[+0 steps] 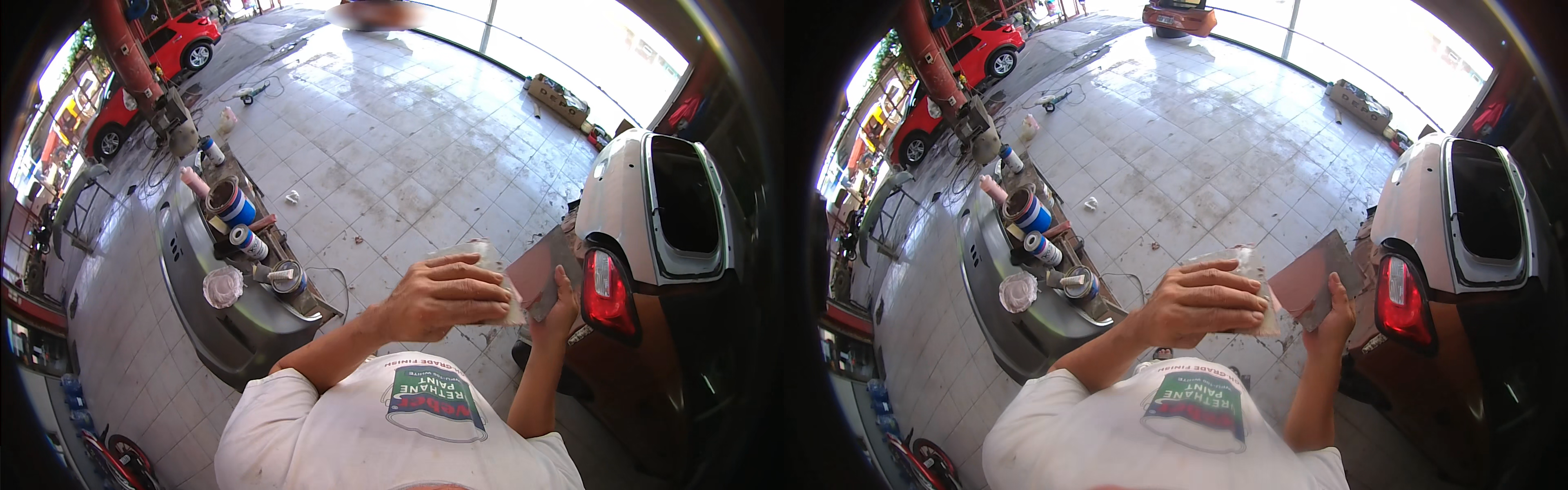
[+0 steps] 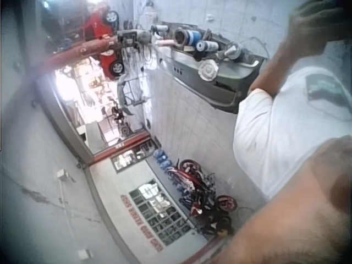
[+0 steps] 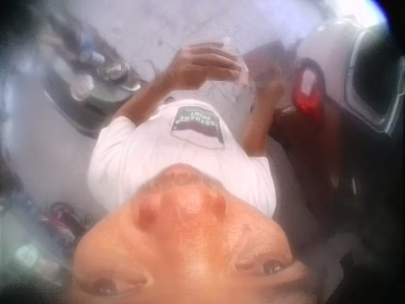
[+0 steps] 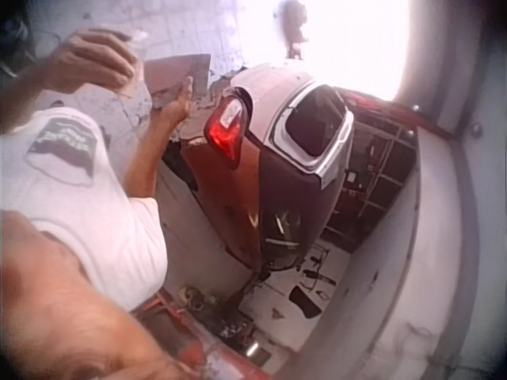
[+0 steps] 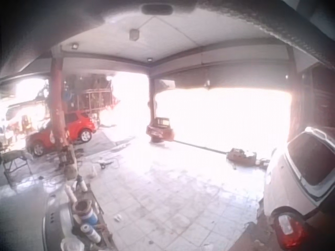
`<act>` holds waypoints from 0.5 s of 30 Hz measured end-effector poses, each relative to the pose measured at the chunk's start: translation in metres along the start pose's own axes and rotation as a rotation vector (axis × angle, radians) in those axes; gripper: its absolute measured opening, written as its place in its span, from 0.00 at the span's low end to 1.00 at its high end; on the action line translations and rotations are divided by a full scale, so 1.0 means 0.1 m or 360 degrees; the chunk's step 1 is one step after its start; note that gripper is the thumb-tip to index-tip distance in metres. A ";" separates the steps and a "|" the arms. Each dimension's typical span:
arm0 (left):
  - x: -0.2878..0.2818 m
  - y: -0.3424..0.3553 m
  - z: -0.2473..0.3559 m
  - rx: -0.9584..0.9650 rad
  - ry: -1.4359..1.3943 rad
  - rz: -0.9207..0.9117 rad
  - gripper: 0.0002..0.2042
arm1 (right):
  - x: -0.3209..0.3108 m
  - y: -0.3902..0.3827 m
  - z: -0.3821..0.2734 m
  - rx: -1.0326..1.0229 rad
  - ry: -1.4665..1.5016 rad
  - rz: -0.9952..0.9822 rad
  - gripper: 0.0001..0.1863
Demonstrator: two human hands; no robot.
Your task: The person scoops body filler from a mixing board with a spreader and applies it to the rear quarter panel of a white car. They smooth the filler over the surface in repeated passes.
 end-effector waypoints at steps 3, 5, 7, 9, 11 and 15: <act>0.10 0.16 0.29 0.0171 -0.0303 0.0155 0.18 | 0.58 -0.44 0.19 0.0756 0.0835 -0.0390 0.22; 0.37 -0.12 -0.16 -0.0044 -0.0236 0.0130 0.20 | 0.40 -0.48 0.32 0.0403 0.0703 -0.0351 0.25; 0.40 -0.42 -0.66 -0.0262 0.0109 0.0060 0.20 | 0.13 -0.44 0.61 0.0552 0.0852 -0.0326 0.25; 0.52 -0.93 -1.08 -0.0419 0.0352 -0.0453 0.19 | 0.16 -0.52 0.32 0.0220 0.0504 -0.0350 0.25; 0.60 -1.01 -1.07 -0.0406 0.0352 -0.0675 0.17 | 0.12 -0.48 0.11 -0.0069 0.0263 -0.0189 0.24; 0.41 -0.35 -0.12 -0.0003 0.0076 -0.0441 0.13 | -0.12 -0.13 -0.06 -0.0198 0.0059 0.0096 0.24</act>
Point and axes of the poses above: each hand's wrist, its own y-axis towards the middle knuckle, its own x-axis out of the palm, z = x × y, the point moved 7 cm from there along y, towards the middle knuckle, and after that the axes turned 3 degrees about -y, right-handed, at the moved point
